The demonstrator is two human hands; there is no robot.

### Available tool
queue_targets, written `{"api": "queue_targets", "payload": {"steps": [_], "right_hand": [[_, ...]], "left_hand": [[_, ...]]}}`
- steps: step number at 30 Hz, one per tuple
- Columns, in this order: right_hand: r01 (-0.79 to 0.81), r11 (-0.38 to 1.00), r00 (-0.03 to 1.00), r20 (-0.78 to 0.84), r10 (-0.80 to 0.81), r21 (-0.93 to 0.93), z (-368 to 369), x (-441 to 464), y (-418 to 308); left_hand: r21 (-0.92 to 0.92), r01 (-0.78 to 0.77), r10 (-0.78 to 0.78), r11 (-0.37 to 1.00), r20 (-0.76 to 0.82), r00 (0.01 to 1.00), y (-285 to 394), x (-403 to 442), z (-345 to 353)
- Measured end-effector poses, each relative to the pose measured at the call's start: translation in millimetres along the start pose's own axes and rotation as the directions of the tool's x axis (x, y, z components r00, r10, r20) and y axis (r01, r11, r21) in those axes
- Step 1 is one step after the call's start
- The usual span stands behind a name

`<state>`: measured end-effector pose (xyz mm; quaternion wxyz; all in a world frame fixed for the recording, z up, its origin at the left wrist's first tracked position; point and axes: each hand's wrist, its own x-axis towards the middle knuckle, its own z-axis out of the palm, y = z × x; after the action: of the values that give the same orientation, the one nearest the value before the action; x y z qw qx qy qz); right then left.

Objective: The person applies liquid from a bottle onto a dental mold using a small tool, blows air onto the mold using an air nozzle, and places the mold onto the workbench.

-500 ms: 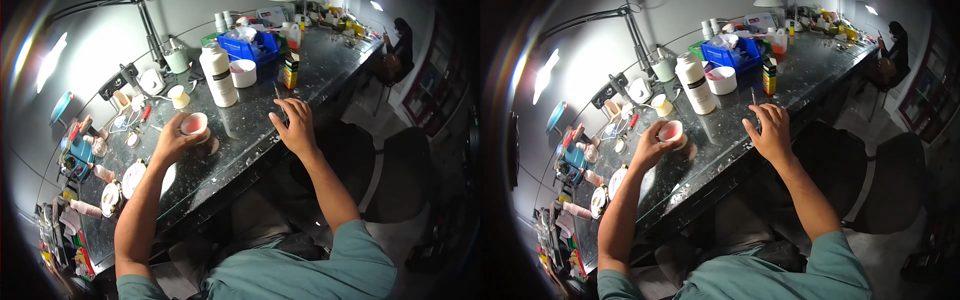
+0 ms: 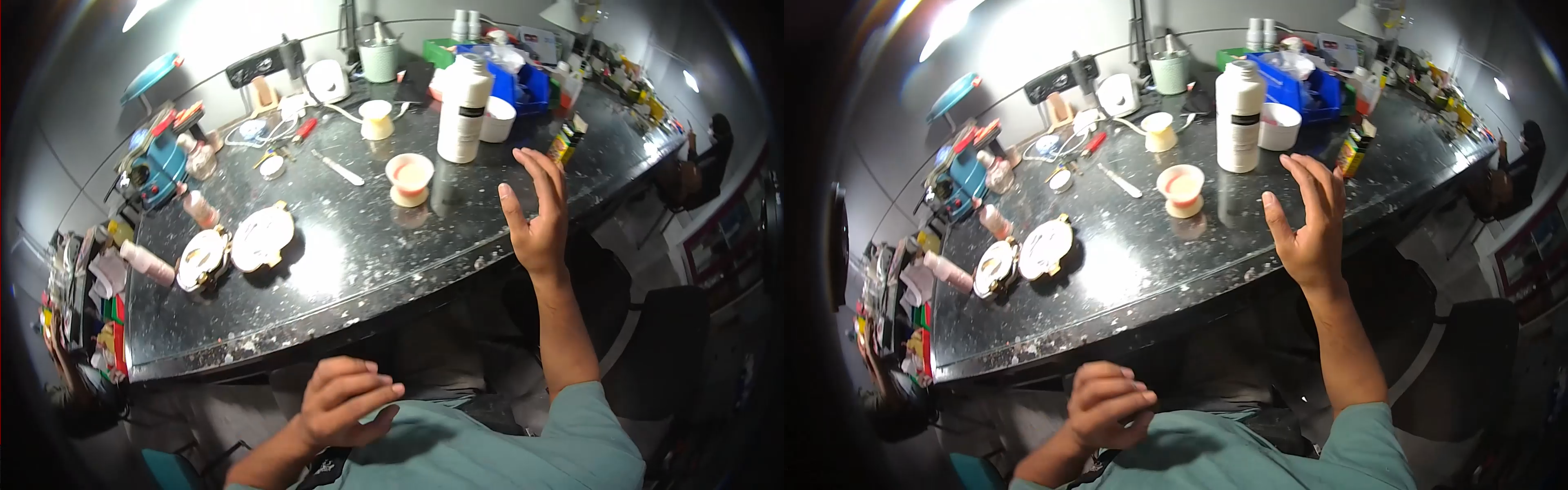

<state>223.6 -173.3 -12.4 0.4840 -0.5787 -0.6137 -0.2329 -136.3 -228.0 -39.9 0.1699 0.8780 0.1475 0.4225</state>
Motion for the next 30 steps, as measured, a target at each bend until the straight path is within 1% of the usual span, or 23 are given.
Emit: {"api": "queue_targets", "payload": {"steps": [2, 3, 4, 5, 6, 8, 10, 11, 12, 14, 17, 18, 19, 20, 22, 23, 26, 28, 29, 30], "right_hand": [[0.103, 0.994, 0.994, 0.021, -0.104, 0.048, 9, 15, -30], [0.119, 0.986, 0.991, 0.042, -0.124, 0.115, 13, 22, -48], [0.134, 0.980, 0.989, 0.040, -0.141, 0.148, 19, 28, -66], [0.150, 0.973, 0.985, 0.061, -0.163, 0.177, 26, 33, -81], [0.165, 0.965, 0.980, 0.080, -0.185, 0.203, 34, 38, -94], [0.185, 0.937, 0.971, 0.090, -0.220, 0.295, 58, 50, -119], [0.169, 0.925, 0.955, 0.177, -0.240, 0.341, 79, 59, -140], [0.131, 0.918, 0.945, 0.232, -0.229, 0.374, 88, 62, -152], [0.136, 0.903, 0.931, 0.259, -0.257, 0.407, 98, 67, -160], [0.067, 0.872, 0.891, 0.363, -0.271, 0.486, 116, 71, -177], [0.012, 0.866, 0.848, 0.454, -0.273, 0.499, 125, 68, -206], [-0.006, 0.866, 0.836, 0.478, -0.270, 0.500, 126, 67, -213], [0.052, 0.862, 0.835, 0.452, -0.314, 0.504, 126, 68, -219], [0.036, 0.866, 0.820, 0.481, -0.311, 0.499, 128, 70, -223], [0.001, 0.878, 0.789, 0.539, -0.295, 0.479, 133, 77, -226], [0.025, 0.929, 0.748, 0.610, -0.263, 0.370, 133, 87, -228], [0.086, 0.978, 0.672, 0.714, -0.197, 0.189, 167, 122, -218], [0.102, 0.978, 0.631, 0.749, -0.205, 0.182, 208, 149, -205], [0.148, 0.975, 0.609, 0.761, -0.224, 0.168, 232, 161, -200], [0.193, 0.968, 0.586, 0.773, -0.243, 0.158, 256, 172, -196]], "left_hand": [[0.085, 0.149, -0.149, 0.985, -0.002, 0.989, -3, -56, 10], [0.103, 0.323, -0.321, 0.941, -0.028, 0.947, -3, -79, 10], [0.116, 0.482, -0.478, 0.869, -0.058, 0.876, -5, -100, 11], [0.128, 0.646, -0.627, 0.753, -0.162, 0.762, -5, -124, 16], [0.061, 0.770, -0.750, 0.635, -0.194, 0.633, -10, -155, 19], [0.264, 0.831, -0.766, 0.490, -0.324, 0.555, -21, -201, 20], [0.353, 0.844, -0.806, 0.404, -0.299, 0.510, -34, -252, 31], [0.393, 0.845, -0.823, 0.363, -0.290, 0.488, -39, -266, 33], [0.394, 0.848, -0.840, 0.355, -0.265, 0.474, -42, -267, 31], [0.396, 0.853, -0.870, 0.339, -0.215, 0.445, -49, -263, 29], [0.428, 0.823, -0.848, 0.374, -0.201, 0.490, -66, -263, 26], [0.406, 0.837, -0.855, 0.366, -0.210, 0.475, -71, -259, 24], [0.382, 0.851, -0.861, 0.359, -0.217, 0.460, -77, -255, 22], [0.360, 0.864, -0.867, 0.352, -0.221, 0.446, -81, -253, 20], [0.381, 0.863, -0.878, 0.333, -0.209, 0.431, -91, -253, 19], [0.392, 0.860, -0.883, 0.326, -0.198, 0.425, -97, -254, 19], [0.473, 0.837, -0.899, 0.275, -0.184, 0.399, -120, -257, 31], [0.525, 0.800, -0.906, 0.291, -0.118, 0.406, -138, -248, 32], [0.551, 0.780, -0.909, 0.297, -0.087, 0.408, -148, -244, 33], [0.559, 0.726, -0.811, 0.402, -0.150, 0.565, -162, -249, 40]]}}
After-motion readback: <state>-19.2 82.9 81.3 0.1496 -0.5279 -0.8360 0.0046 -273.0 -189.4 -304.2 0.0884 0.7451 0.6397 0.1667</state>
